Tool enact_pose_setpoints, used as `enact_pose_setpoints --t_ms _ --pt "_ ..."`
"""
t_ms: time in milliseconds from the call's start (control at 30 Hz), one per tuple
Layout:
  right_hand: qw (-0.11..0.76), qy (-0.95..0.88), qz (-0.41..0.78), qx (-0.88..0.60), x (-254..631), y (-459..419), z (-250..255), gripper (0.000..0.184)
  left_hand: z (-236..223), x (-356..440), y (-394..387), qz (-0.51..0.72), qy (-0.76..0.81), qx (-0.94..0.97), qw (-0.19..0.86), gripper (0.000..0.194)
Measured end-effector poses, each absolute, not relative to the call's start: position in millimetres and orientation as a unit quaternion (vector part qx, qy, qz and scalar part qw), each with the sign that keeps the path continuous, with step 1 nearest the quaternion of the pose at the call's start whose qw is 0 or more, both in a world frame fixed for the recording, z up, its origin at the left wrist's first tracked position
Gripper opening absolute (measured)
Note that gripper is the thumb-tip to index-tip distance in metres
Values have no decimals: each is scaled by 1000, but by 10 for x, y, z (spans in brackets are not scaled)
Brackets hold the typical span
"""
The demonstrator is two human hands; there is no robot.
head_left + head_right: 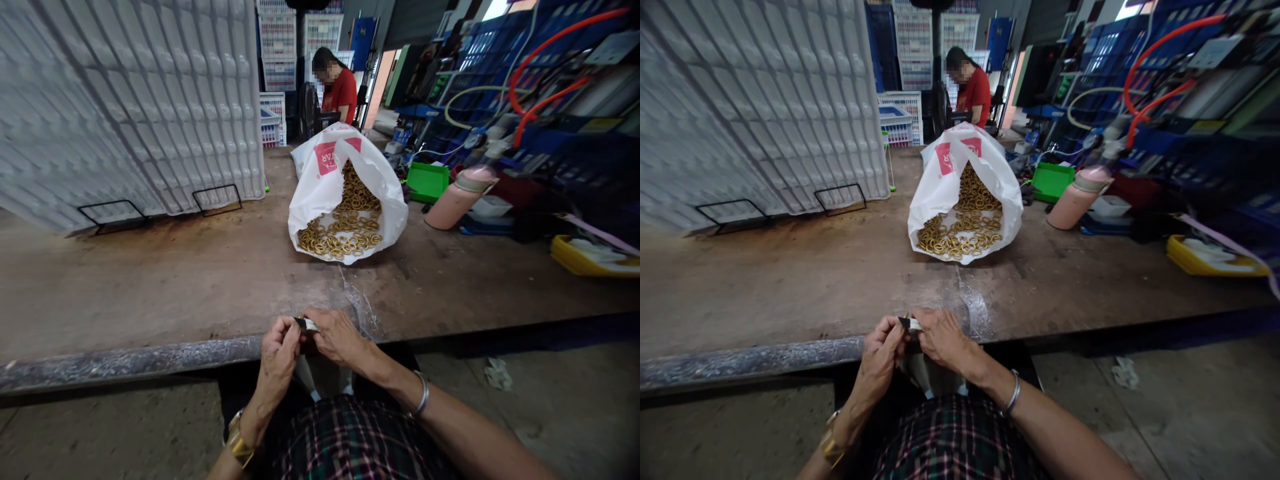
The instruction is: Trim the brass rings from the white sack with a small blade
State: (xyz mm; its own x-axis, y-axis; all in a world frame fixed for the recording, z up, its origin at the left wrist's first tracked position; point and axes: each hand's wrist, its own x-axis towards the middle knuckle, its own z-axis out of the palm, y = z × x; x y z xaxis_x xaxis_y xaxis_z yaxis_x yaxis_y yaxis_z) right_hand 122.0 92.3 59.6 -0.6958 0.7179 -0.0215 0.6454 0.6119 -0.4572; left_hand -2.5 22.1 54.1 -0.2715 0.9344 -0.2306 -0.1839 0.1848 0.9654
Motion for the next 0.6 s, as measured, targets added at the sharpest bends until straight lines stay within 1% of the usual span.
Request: enact_pose_setpoints --t_ms 233,367,500,600 --pt "57 -899 214 -378 1225 905 619 22 510 -20 228 557 583 354 474 36" --pt "14 -905 214 -367 1241 934 619 26 514 -24 195 550 587 358 475 36" --pt "-8 -892 170 -419 1303 1035 562 25 574 35 54 490 569 363 552 38" --pt "-2 -873 140 -468 1400 1134 516 24 444 147 -67 391 524 380 654 41"
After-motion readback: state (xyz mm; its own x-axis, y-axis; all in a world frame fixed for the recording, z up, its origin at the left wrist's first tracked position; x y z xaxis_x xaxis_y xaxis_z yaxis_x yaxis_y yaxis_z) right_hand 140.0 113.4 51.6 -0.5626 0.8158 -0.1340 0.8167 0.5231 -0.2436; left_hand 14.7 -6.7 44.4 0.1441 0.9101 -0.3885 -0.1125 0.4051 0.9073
